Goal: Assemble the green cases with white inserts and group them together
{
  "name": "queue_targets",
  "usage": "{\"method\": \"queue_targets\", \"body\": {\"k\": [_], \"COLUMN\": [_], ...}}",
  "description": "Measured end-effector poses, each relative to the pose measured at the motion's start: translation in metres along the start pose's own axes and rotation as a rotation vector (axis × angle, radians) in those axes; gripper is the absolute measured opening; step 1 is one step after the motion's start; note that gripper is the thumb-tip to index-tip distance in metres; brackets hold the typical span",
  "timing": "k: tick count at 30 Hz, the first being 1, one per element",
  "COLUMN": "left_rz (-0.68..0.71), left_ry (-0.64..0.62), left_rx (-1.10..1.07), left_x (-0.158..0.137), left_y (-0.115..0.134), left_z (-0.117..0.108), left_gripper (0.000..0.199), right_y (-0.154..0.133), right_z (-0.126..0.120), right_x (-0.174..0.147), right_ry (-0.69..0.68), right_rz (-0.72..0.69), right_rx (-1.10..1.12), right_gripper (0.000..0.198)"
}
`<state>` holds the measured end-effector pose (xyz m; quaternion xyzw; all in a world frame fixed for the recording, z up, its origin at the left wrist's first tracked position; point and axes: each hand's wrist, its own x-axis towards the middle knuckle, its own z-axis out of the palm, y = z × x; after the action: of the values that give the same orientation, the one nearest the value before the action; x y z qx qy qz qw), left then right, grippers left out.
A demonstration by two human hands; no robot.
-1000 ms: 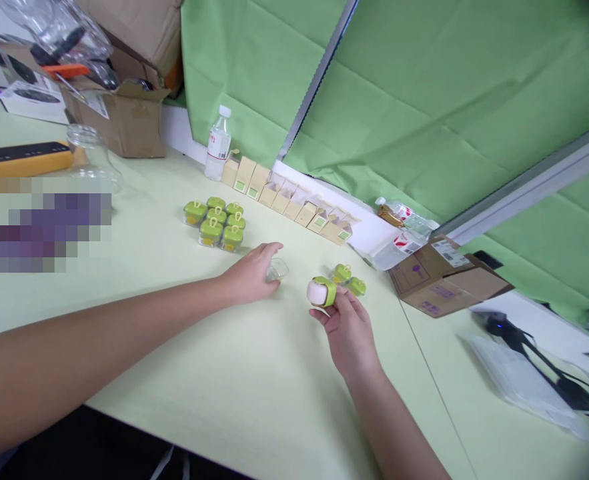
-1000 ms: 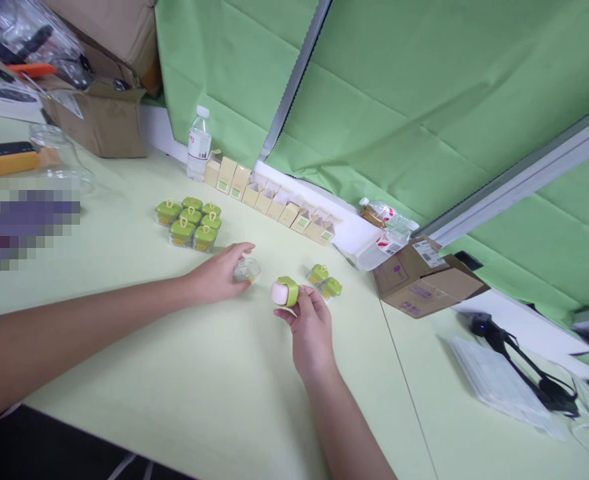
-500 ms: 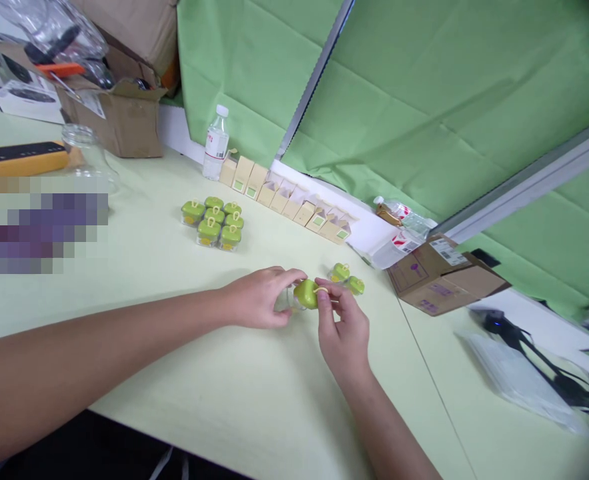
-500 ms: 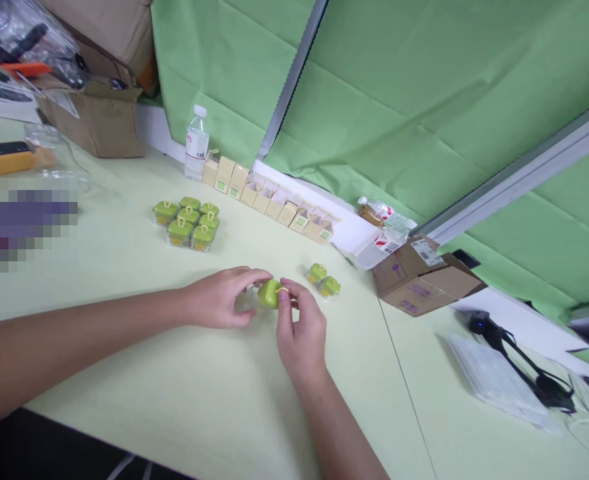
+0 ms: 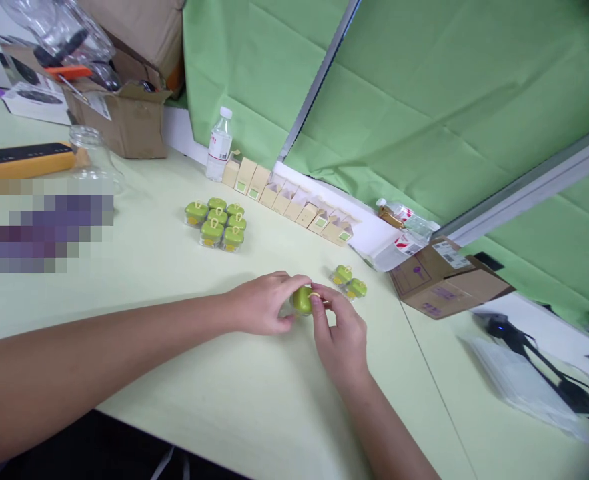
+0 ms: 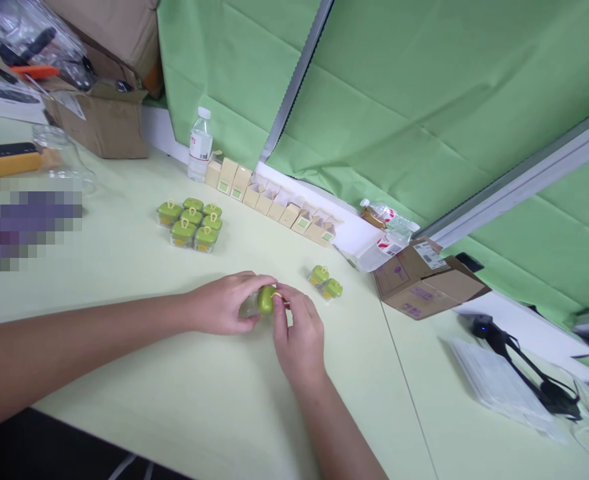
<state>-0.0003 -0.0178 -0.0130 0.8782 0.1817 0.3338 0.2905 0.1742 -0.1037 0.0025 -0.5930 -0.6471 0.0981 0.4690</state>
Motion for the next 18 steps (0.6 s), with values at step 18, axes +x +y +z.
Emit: {"method": "queue_targets", "body": {"k": [18], "left_rz": [-0.119], "left_ry": [-0.169], "left_rx": [0.111], "left_x": [0.004], "left_y": [0.006], "left_z": [-0.014], "left_gripper": [0.033], "right_y": [0.008], "right_z": [0.013], "right_x": [0.0], "right_ry": [-0.243], "right_rz": [0.077], "right_rx": [0.111], "right_gripper": [0.018]}}
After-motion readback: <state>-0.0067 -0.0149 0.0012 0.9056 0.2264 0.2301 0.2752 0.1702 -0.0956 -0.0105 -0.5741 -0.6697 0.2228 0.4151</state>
